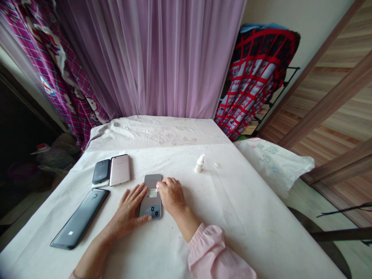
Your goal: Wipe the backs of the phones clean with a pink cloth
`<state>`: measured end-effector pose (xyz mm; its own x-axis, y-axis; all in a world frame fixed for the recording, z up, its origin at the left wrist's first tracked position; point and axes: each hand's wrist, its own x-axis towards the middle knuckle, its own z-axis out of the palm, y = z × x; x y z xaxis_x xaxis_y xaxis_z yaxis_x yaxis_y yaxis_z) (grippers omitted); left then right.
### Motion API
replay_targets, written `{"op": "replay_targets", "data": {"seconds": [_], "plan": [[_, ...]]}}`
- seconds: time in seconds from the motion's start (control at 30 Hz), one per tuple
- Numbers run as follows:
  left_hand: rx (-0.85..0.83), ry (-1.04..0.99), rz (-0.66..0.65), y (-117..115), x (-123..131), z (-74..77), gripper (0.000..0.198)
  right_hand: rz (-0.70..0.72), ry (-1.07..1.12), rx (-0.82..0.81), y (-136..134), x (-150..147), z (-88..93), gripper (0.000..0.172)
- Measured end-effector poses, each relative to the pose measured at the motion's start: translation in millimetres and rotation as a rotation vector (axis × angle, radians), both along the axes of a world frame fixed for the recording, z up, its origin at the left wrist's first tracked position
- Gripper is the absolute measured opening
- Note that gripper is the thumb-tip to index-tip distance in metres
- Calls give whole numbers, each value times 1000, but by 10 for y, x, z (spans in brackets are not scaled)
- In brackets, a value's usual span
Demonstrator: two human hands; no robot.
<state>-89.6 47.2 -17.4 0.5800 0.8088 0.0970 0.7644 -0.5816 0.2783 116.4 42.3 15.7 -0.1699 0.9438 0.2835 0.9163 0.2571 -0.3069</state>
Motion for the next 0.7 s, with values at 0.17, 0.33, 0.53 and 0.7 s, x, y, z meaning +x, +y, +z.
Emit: {"op": "replay_targets", "data": {"seconds": [0.17, 0.33, 0.53, 0.7], "plan": [[5, 0, 7, 1, -6, -10, 93, 20, -18, -14, -98, 16, -1, 13], [14, -6, 0, -1, -10, -37, 93, 29, -21, -14, -175, 27, -8, 13], [48, -18, 4, -2, -9, -54, 92, 19, -34, -21, -133, 13, 19, 15], [45, -19, -6, 2, -14, -43, 91, -13, -38, -32, -10, 0, 29, 15]]}}
